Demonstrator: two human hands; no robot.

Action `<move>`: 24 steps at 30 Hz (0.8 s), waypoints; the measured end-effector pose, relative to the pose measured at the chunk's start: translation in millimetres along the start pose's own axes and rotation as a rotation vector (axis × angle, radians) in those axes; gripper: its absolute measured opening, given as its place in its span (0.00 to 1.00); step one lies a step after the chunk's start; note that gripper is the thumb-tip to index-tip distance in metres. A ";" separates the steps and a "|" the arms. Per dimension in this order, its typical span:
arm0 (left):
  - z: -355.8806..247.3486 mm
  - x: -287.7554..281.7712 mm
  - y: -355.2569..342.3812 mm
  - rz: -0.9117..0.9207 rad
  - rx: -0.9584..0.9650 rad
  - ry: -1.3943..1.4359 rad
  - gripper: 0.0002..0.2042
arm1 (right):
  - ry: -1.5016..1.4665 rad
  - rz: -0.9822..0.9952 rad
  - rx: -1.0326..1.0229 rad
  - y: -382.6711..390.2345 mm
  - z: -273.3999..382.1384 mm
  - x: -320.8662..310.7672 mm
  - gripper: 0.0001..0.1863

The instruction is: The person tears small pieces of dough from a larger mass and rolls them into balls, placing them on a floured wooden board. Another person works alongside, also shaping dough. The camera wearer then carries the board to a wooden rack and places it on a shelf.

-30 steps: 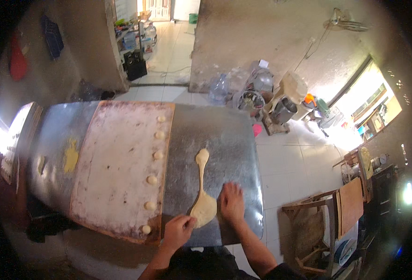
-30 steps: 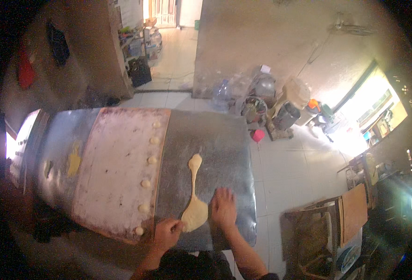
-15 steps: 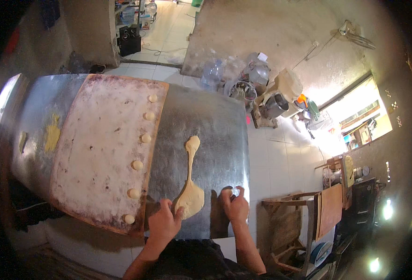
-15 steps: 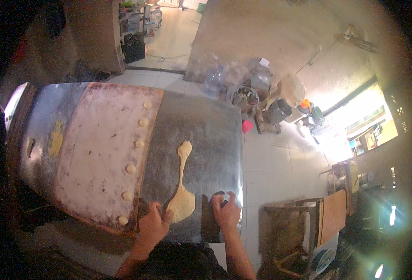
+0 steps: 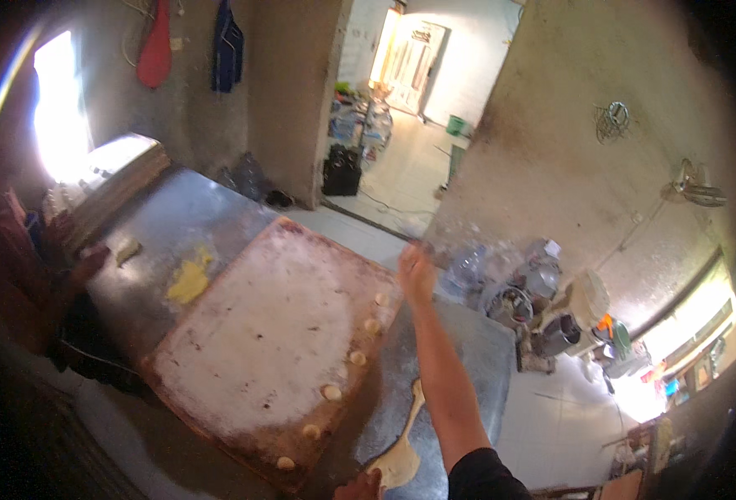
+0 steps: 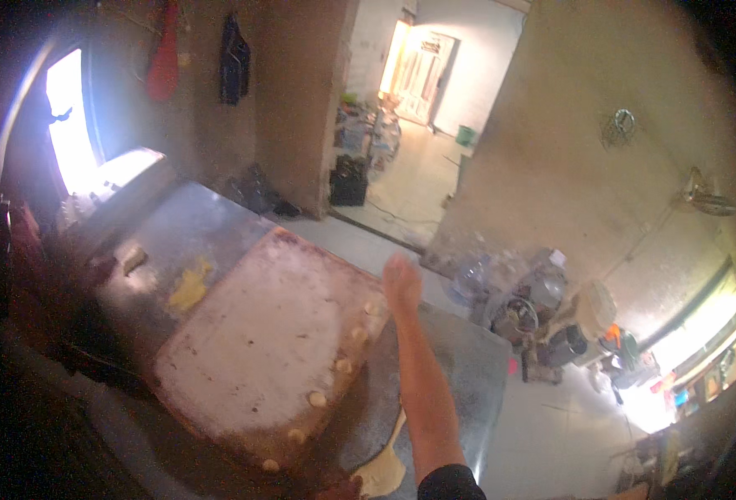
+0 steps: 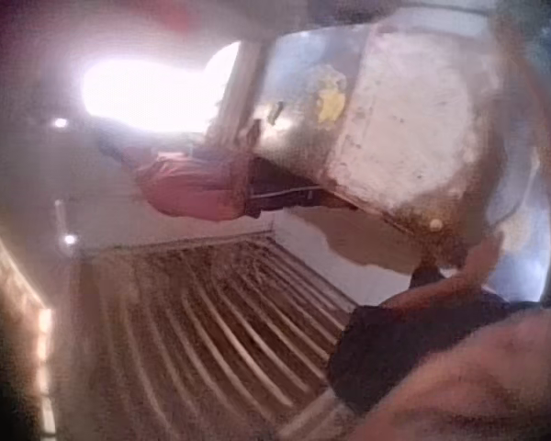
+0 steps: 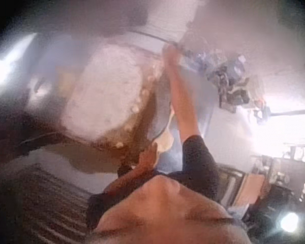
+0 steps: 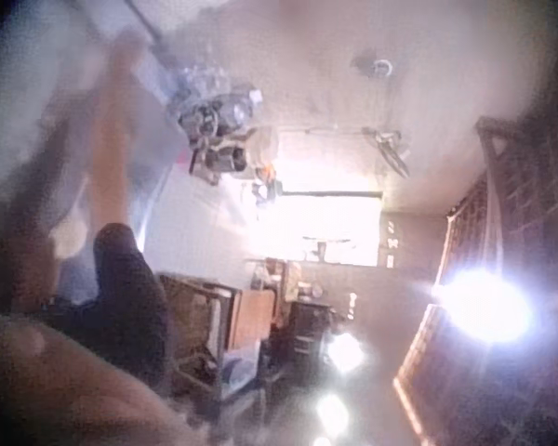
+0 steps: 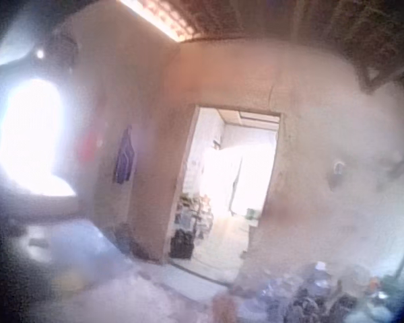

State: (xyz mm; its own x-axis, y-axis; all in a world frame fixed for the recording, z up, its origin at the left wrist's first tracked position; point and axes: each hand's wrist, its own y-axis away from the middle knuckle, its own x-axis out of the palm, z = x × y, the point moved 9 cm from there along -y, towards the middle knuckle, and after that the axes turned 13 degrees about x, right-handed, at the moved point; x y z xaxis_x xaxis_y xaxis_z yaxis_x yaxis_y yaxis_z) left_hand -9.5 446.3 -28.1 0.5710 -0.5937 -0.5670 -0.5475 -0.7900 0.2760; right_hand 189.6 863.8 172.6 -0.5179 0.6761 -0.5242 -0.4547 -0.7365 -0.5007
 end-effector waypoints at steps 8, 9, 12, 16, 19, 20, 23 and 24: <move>81.7 58.7 -28.6 0.079 0.045 -0.088 0.22 | -0.536 -0.035 0.723 268.2 -138.1 -145.6 0.11; 72.8 51.4 -27.9 0.140 0.017 -0.048 0.21 | -0.492 0.157 0.928 319.3 -119.0 -175.7 0.16; 12.8 0.5 -9.0 -0.037 0.329 0.018 0.24 | -0.792 0.857 1.617 535.9 -201.1 -183.4 0.24; -52.5 -29.1 48.8 -0.273 0.778 -0.486 0.21 | -1.101 0.730 1.712 521.2 -38.9 -133.4 0.25; -99.7 -51.7 90.8 0.053 0.797 -0.564 0.18 | -1.782 0.891 1.471 565.1 -86.8 -96.7 0.21; -105.8 -43.5 91.6 0.271 0.762 -0.498 0.17 | -1.324 0.694 1.255 565.3 -102.0 -109.9 0.20; -138.8 -48.6 54.7 -0.186 1.149 -0.140 0.10 | -0.681 0.323 1.005 553.2 -87.9 -156.9 0.17; -130.8 -48.6 46.1 -0.406 1.345 -0.017 0.10 | -0.930 0.330 1.256 563.0 -101.5 -158.8 0.16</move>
State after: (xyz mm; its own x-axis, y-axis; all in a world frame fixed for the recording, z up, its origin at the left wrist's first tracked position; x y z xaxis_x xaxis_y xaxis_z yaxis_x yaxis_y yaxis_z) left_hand 17.6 418.7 113.7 0.8263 -0.3532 -0.4388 -0.5127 -0.1490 -0.8455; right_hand 89.4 343.9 -96.0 -0.7380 0.5892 0.3288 -0.2758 -0.7081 0.6500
